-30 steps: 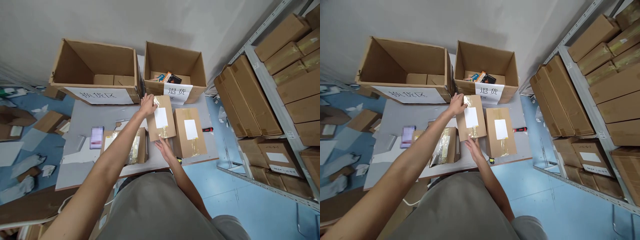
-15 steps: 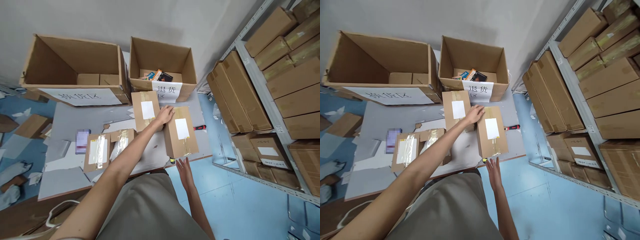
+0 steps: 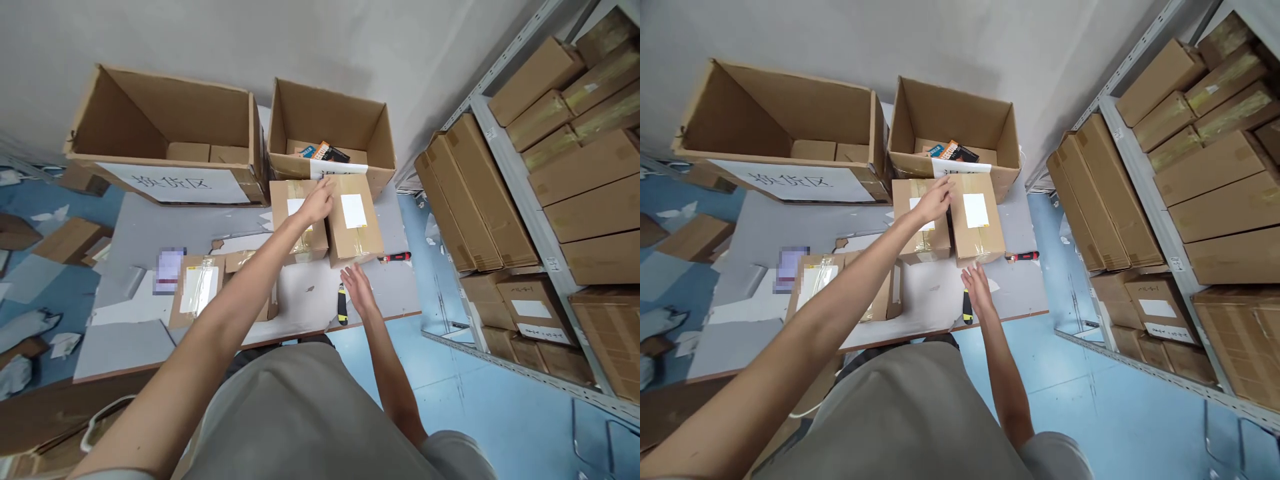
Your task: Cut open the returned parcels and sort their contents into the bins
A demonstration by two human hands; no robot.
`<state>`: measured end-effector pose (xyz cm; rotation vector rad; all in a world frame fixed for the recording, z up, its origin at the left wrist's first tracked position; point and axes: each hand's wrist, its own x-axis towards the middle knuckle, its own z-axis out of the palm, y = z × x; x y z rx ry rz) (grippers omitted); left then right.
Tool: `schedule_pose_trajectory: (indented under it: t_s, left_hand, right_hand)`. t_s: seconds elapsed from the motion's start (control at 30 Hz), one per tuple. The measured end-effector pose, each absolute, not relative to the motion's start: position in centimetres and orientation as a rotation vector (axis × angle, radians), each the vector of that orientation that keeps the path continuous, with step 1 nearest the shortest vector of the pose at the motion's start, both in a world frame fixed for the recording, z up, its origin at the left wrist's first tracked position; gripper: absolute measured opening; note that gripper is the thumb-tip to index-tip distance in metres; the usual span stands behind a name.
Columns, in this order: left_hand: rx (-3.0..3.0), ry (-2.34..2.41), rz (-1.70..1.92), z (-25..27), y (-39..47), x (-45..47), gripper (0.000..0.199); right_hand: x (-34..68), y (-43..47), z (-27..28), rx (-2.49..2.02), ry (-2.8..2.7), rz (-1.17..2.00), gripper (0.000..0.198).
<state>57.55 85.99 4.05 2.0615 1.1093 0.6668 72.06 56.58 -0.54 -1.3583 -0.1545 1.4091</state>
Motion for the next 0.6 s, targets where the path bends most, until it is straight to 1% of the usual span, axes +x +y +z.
schedule_pose_trajectory:
  t_s: [0.1, 0.2, 0.27, 0.33, 0.4, 0.47, 0.53, 0.6]
  left_hand:
    - [1.989, 1.208, 0.791, 2.4, 81.6, 52.1, 0.061]
    - [1.843, 1.422, 0.834, -0.3, 74.8, 43.6, 0.062]
    - [1.735, 1.614, 0.855, -2.2, 69.7, 37.0, 0.066]
    - [1.617, 1.806, 0.850, -3.8, 64.8, 30.5, 0.076]
    - [1.435, 1.982, 0.800, -4.9, 60.8, 24.9, 0.091]
    - [1.168, 2.020, 0.696, -5.8, 57.7, 21.0, 0.106]
    - [0.912, 1.863, 0.574, -6.4, 55.4, 19.2, 0.115]
    - [0.774, 1.641, 0.520, -6.7, 53.7, 19.1, 0.115]
  right_hand:
    - [68.9, 56.2, -2.2, -1.426, -0.238, 1.590, 0.079]
    - [64.6, 54.0, -4.0, -1.485, -0.327, 1.776, 0.068]
    - [61.5, 52.7, -4.9, -1.527, -0.385, 1.876, 0.073]
    - [58.5, 52.1, -5.6, -1.578, -0.422, 1.934, 0.088]
    - [55.9, 52.3, -6.0, -1.623, -0.420, 1.953, 0.106]
    - [53.8, 52.7, -6.4, -1.634, -0.399, 1.953, 0.116]
    - [52.3, 53.0, -6.5, -1.615, -0.415, 1.945, 0.114]
    - [51.2, 52.9, -6.3, -1.600, -0.466, 1.924, 0.107]
